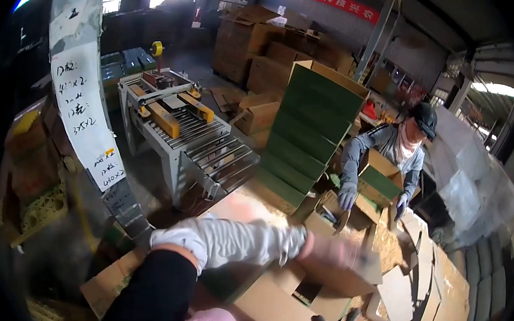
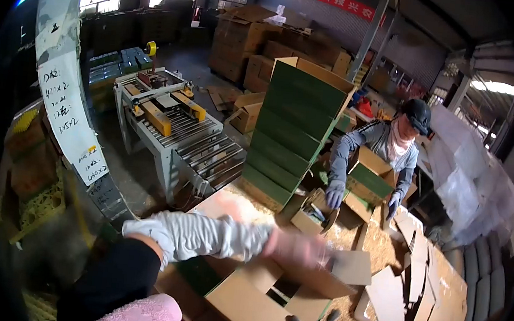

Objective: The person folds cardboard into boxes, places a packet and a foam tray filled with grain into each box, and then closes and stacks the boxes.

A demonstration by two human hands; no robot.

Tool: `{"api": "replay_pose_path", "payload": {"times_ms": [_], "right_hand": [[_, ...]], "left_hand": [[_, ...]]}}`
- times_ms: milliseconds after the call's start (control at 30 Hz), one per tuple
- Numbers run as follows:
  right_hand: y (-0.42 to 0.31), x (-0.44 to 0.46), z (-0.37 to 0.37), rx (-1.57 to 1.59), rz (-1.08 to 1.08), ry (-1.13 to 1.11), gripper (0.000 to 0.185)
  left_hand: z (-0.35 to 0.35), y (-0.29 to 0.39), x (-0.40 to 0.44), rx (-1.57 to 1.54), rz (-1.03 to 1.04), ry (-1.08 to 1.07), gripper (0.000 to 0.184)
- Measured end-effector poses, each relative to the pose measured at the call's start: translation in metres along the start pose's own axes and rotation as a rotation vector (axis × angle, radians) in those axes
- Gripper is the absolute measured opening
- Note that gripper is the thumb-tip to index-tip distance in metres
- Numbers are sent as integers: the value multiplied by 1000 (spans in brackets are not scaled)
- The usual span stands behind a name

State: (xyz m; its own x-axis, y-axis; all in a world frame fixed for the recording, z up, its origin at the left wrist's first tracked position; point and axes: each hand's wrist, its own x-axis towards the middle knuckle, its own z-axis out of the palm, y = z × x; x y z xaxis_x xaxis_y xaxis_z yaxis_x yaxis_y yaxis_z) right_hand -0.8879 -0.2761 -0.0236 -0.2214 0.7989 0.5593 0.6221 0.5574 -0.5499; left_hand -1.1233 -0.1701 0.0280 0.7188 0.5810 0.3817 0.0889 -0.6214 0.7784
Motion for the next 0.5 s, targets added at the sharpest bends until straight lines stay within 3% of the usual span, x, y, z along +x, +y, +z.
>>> {"api": "replay_pose_path", "payload": {"times_ms": [33,67,100,167,200,267,300,333,367,400,433,467,500], "right_hand": [[37,-16,19,-22,24,115,91],[86,-37,19,276,338,-53,115],[84,-40,23,307,231,36,105],[22,-29,13,730,391,72,60],[53,-43,16,794,535,-83,69],[43,-37,13,756,541,-141,58],[53,-24,12,936,596,-110,47],[38,0,8,1115,654,-71,48],[21,22,-25,1238,426,-390,58],[34,4,-17,1315,649,-306,52],[48,-13,-8,1393,867,-181,45],[50,-40,3,990,782,-205,37],[41,-57,10,576,719,-225,38]], "left_hand": [[-15,5,-14,204,54,333,61],[-24,-1,-39,514,-19,673,67],[-21,-10,-67,684,-186,910,74],[24,3,-124,89,-560,660,89],[47,10,-153,-125,-781,559,97],[70,4,-185,-430,-783,582,104],[65,35,-180,-592,-719,604,109],[71,57,-177,-84,-527,613,106],[86,89,-176,235,-431,607,104],[112,58,-212,103,-516,520,98],[137,43,-247,-305,-589,564,87],[163,27,-281,-698,-670,656,77],[154,16,-301,-329,-549,580,63]]}}
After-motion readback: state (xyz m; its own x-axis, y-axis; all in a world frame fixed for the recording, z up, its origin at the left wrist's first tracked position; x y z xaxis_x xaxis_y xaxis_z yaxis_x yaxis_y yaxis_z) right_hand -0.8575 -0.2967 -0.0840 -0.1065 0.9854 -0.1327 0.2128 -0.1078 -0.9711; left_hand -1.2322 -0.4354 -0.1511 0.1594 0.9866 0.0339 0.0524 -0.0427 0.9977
